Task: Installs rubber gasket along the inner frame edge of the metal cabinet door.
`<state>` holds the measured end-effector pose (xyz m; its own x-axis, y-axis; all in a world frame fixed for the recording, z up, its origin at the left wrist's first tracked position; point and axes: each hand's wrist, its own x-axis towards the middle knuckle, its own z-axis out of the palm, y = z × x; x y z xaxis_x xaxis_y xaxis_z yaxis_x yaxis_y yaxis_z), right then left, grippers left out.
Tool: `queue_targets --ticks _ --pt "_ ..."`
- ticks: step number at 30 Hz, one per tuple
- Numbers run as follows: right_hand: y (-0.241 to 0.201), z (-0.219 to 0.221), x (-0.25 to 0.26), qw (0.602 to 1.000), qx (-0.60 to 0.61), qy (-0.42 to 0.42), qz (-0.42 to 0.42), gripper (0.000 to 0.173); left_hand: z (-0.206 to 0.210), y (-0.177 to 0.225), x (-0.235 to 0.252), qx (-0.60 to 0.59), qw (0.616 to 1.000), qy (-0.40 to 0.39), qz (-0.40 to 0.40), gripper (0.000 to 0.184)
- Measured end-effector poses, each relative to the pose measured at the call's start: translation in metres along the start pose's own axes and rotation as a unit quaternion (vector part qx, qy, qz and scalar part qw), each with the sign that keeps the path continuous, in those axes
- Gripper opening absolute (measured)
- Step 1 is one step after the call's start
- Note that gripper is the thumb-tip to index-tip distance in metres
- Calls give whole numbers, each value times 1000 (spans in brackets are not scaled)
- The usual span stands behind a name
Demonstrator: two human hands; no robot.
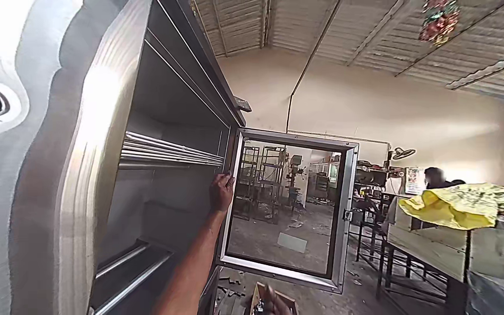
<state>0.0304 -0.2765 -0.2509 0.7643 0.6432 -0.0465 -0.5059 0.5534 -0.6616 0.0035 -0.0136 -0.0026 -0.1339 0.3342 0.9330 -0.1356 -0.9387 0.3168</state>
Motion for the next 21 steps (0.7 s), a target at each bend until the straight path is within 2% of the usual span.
queue_targets --ticks 2,4,5,7,9,11,12,14,21 --pt "-35 38 15 995 -49 -66 -50 29 -2 4 1 -7 1000 -4 -19 26" --pt "-73 89 30 966 -160 -84 -186 30 -2 6 0 -16 999 2 -33 25" --pt "-94 120 34 929 -233 -71 -278 25 -2 7 -1 -19 999 1 -37 25" --pt "-140 184 40 825 -343 -81 -442 20 -2 7 -1 -19 999 1 -37 25" --pt "-182 243 48 701 -435 -94 -558 24 -1 7 0 -22 999 4 -37 24" --pt "-210 291 60 589 -522 -70 -613 28 -1 6 -2 -29 998 7 -49 23" --pt "-218 312 66 549 -547 -61 -629 26 -2 7 -2 -33 998 7 -57 23" --pt "-228 343 71 515 -567 -63 -640 19 0 11 0 -40 997 7 -64 23" --pt "-220 405 80 482 -643 -22 -594 22 -6 16 1 -3 996 -24 -80 24"
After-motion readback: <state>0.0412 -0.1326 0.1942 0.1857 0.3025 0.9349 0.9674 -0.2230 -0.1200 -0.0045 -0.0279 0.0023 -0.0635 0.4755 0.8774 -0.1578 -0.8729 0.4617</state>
